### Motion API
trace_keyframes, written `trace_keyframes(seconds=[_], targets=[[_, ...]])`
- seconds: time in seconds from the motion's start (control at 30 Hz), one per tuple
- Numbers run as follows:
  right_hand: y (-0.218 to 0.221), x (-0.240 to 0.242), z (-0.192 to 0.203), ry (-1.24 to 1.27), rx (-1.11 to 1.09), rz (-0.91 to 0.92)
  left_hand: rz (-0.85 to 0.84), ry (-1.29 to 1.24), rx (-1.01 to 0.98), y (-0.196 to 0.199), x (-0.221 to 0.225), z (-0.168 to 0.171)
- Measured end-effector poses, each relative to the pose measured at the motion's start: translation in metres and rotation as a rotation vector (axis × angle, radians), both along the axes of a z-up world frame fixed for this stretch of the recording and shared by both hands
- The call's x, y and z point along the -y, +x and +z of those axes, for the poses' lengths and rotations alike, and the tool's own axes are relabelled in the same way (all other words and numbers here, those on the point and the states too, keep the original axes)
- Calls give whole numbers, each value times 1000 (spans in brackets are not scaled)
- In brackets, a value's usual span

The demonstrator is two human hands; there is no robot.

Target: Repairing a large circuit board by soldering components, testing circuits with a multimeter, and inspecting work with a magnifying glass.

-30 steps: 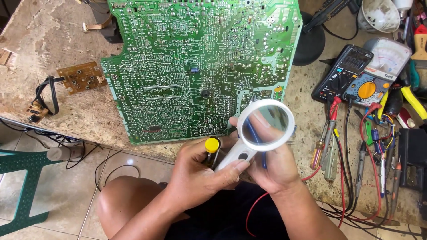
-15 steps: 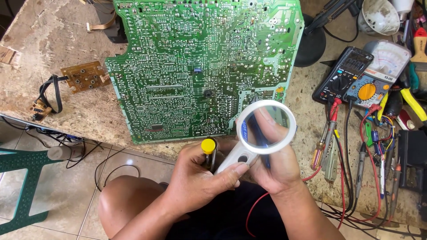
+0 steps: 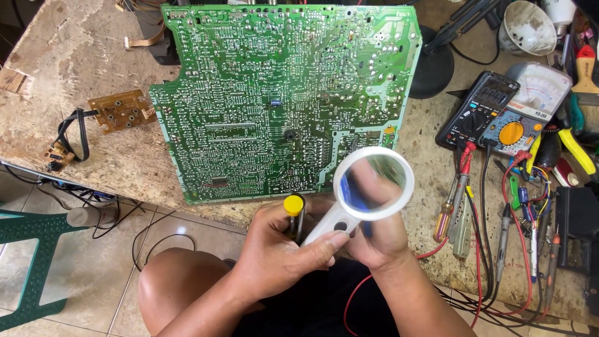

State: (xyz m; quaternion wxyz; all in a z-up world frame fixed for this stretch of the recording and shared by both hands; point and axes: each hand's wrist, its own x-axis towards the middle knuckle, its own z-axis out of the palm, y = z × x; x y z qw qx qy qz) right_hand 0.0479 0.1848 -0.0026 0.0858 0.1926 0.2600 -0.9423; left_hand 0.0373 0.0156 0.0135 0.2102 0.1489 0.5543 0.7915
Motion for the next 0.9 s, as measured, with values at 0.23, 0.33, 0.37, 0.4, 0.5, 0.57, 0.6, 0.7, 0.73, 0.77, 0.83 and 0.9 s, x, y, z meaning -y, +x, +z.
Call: trace_keyframes(seconds=[0.23, 0.33, 0.37, 0.4, 0.5, 0.57, 0.6, 0.7, 0.73, 0.77, 0.83, 0.9], targets=[[41, -40, -15, -54, -116, 302, -73, 71, -50, -4, 9, 10], [82, -56, 9, 311, -216, 349, -17, -26, -15, -1, 8, 1], [89, -68, 16, 310, -212, 350, -17, -26, -10, -1, 5, -1], [97, -79, 23, 562, -127, 257, -21, -52, 12, -1, 2, -2], [93, -117, 35, 1369, -82, 121, -17, -64, 22, -3, -4, -5], [74, -131, 51, 1926, -111, 62, -11, -50, 9, -4, -7, -8], [60, -131, 64, 2197, -118, 192, -24, -43, 34, -4, -8, -9], [41, -144, 72, 2713, -275, 352, -34, -40, 122, -4, -13, -16], [37, -150, 70, 2965, -447, 359, -31, -43, 182, -3, -15, -19], [34, -148, 68, 2965, -447, 360, -31, -43, 182, -3, -17, -22], [26, -142, 66, 3127, -602, 322, -41, -27, 188, -3, -21, -30], [19, -136, 63, 3105, -726, 250, -49, -39, 208, -4, -22, -28]])
